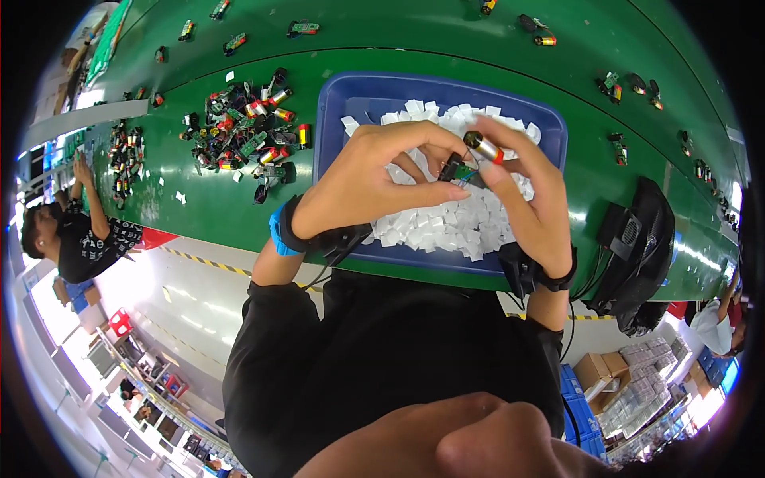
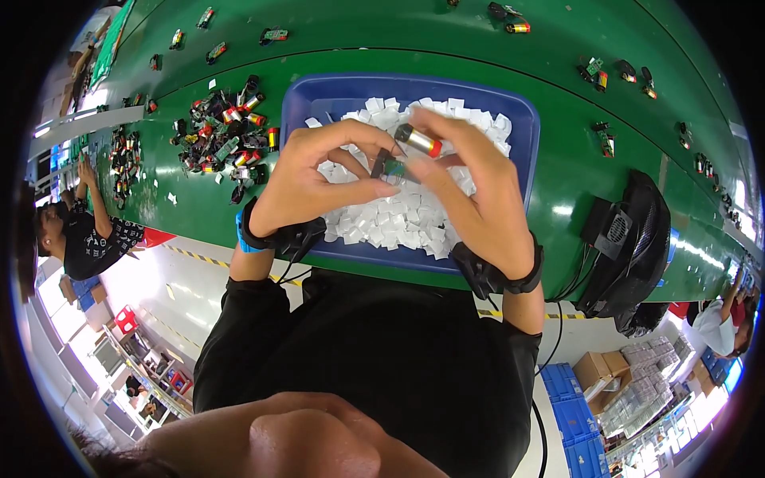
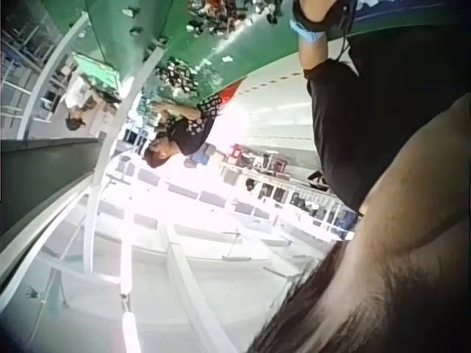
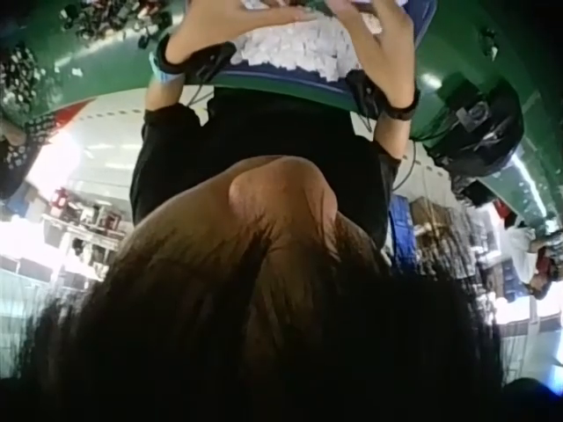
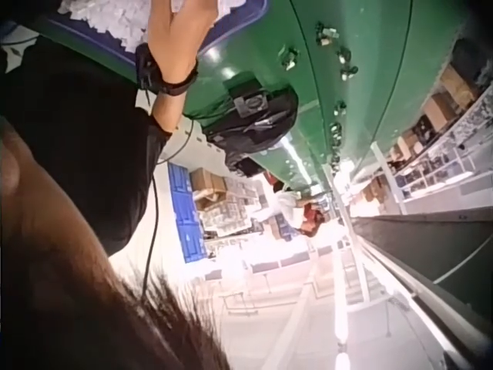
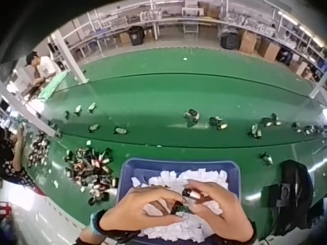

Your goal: The person picks up a circuit board and a battery, fits them together, and wraps a white adhesive strip around the components. After securing the assembly, the person places the completed unit onto the green conveyor belt and repeats the process.

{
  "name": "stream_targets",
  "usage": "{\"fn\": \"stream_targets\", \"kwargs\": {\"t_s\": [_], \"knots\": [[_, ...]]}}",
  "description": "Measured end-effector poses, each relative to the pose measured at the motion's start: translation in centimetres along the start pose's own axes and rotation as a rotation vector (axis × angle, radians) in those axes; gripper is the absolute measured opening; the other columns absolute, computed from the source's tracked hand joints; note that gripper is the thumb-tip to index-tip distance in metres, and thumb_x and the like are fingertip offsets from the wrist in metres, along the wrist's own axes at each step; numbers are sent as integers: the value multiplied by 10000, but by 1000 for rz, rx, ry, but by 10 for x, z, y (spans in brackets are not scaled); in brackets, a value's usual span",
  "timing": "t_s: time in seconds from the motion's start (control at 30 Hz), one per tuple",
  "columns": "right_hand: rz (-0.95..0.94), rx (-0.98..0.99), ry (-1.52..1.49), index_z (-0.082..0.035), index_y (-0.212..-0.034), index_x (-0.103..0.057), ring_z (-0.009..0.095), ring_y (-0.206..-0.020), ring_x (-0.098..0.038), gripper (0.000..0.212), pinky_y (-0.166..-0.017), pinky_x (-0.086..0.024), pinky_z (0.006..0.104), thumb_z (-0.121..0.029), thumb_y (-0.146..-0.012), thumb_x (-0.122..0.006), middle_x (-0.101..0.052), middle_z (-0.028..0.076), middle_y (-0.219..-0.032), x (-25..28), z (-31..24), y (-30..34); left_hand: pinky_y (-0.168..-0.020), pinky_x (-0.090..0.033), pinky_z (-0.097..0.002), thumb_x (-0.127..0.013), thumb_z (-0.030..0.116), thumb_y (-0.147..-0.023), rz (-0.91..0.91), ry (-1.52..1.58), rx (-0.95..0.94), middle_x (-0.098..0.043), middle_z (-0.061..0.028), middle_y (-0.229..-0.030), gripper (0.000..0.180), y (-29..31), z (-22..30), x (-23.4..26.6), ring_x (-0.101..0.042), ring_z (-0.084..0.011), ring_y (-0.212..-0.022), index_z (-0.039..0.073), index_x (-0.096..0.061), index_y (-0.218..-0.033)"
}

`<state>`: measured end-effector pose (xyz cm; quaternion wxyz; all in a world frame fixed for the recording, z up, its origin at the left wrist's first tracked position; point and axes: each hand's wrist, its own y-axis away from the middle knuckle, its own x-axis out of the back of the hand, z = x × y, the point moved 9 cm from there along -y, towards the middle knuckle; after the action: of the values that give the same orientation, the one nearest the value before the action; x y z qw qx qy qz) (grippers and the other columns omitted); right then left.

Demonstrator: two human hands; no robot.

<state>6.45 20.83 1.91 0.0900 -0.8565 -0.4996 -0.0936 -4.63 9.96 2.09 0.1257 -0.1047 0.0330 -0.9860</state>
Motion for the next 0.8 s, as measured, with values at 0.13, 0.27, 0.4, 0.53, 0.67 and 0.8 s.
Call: {"fn": "stream_targets", "kwargs": {"t_s": [0.13,0.27,0.4,0.53,0.67,0.8], "knots": [[-36,-6,-39,-14,-1195,-642,160,-1017,-648,319,-843,-531,304,18,-883,-701,-672,89,-1131,-4,-3,4,-709,-591,-275,-749,17,-821,-35,-63,100,-699,-81,-979,308,3,-3,-5,-655,-151,-793,7,-645,-1111],[17,50,-57,-44,-1142,-674,175,-926,-644,335,-800,-522,296,1,-822,-763,-685,75,-1035,-5,-8,8,-718,-580,-307,-660,11,-861,-37,-233,186,-688,-89,-914,240,5,-3,-11,-669,-183,-769,17,-613,-1097],[4,143,-10,-67,-1071,-704,186,-867,-633,320,-763,-509,295,-1,-772,-796,-678,64,-959,-5,-17,6,-720,-570,-325,-609,-4,-861,-2,-248,142,-674,-85,-848,226,6,-1,-15,-682,-214,-750,33,-587,-1082],[-78,179,11,-75,-1021,-719,203,-864,-626,297,-763,-493,303,5,-747,-803,-679,61,-946,-6,-20,7,-717,-570,-317,-627,10,-882,-10,-177,50,-681,-76,-919,205,5,3,-19,-692,-216,-831,33,-595,-1083],[-91,177,42,-80,-1005,-723,213,-869,-622,291,-780,-484,314,3,-740,-806,-690,53,-947,-2,-19,4,-712,-573,-320,-621,31,-921,-84,-68,5,-673,-73,-989,184,2,6,-17,-681,-205,-907,32,-590,-1103],[-94,196,72,-81,-996,-720,220,-871,-617,290,-790,-479,319,-2,-733,-813,-700,46,-943,-2,-22,4,-627,-580,-330,-624,58,-925,-171,19,84,-653,-67,-1011,180,6,-5,-21,-675,-220,-894,54,-559,-1093]]}}
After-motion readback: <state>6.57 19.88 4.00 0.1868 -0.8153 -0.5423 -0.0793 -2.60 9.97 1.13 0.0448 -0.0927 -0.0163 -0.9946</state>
